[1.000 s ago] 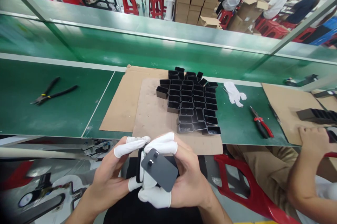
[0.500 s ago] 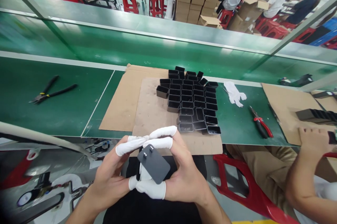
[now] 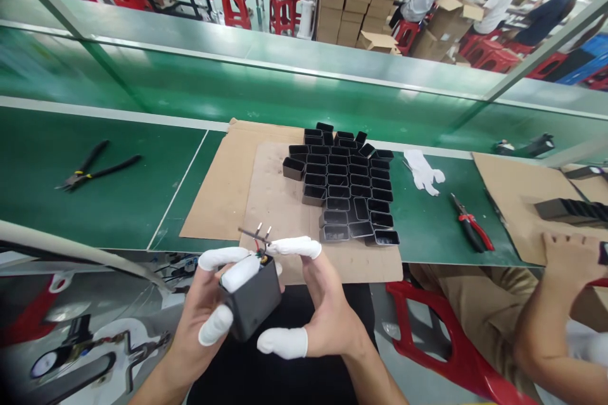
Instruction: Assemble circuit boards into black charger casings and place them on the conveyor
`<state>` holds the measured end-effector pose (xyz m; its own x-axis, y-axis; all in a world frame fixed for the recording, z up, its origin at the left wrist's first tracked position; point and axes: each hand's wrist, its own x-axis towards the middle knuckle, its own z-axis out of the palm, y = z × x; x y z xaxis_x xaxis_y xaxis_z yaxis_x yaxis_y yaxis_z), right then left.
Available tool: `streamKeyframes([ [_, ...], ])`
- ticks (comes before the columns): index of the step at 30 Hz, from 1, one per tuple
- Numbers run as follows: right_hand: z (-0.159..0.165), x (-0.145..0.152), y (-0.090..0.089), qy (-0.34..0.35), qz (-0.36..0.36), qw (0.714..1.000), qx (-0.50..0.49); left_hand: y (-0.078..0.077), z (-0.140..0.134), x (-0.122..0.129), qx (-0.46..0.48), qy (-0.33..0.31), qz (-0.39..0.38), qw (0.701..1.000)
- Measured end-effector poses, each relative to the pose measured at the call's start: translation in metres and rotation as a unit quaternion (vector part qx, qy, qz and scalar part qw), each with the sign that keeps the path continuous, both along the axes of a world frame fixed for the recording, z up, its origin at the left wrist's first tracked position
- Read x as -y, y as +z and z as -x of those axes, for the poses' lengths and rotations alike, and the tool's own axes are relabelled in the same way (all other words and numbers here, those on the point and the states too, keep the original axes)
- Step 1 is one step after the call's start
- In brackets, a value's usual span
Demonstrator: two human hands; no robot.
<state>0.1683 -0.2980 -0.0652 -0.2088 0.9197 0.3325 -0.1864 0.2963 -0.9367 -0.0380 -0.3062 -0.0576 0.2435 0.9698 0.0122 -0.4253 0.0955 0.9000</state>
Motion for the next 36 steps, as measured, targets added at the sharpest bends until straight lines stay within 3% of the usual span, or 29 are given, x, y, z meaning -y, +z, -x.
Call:
streamKeyframes([
  [4, 0.003, 0.004, -0.010, -0.033, -0.015, 0.999, 0.018, 0.007, -0.004, -0.002, 0.071, -0.044, 0.084, 0.993],
  [12, 0.002, 0.006, -0.012, -0.104, -0.101, 0.987, 0.068, 0.001, -0.005, -0.001, 0.028, -0.015, 0.121, 0.992],
  [16, -0.004, 0.006, -0.013, -0.132, -0.127, 0.978, 0.102, -0.002, -0.009, -0.008, -0.030, 0.069, 0.089, 0.993],
  [19, -0.009, 0.004, -0.014, -0.129, -0.104, 0.980, 0.114, -0.007, -0.008, -0.011, -0.077, 0.116, 0.048, 0.989],
  [23, -0.013, -0.002, -0.012, -0.099, -0.038, 0.991, 0.085, -0.011, -0.004, -0.011, -0.053, 0.071, -0.024, 0.996],
  [26, -0.013, -0.008, -0.010, -0.092, -0.006, 0.995, 0.045, -0.013, -0.002, -0.012, -0.067, 0.070, -0.032, 0.995],
  [31, -0.010, -0.016, -0.012, -0.101, 0.000, 0.995, 0.023, -0.014, -0.005, -0.009, -0.086, 0.115, -0.006, 0.990],
  [36, -0.011, -0.013, -0.017, -0.083, -0.026, 0.996, -0.002, 0.001, -0.005, -0.007, -0.067, 0.097, -0.028, 0.993],
])
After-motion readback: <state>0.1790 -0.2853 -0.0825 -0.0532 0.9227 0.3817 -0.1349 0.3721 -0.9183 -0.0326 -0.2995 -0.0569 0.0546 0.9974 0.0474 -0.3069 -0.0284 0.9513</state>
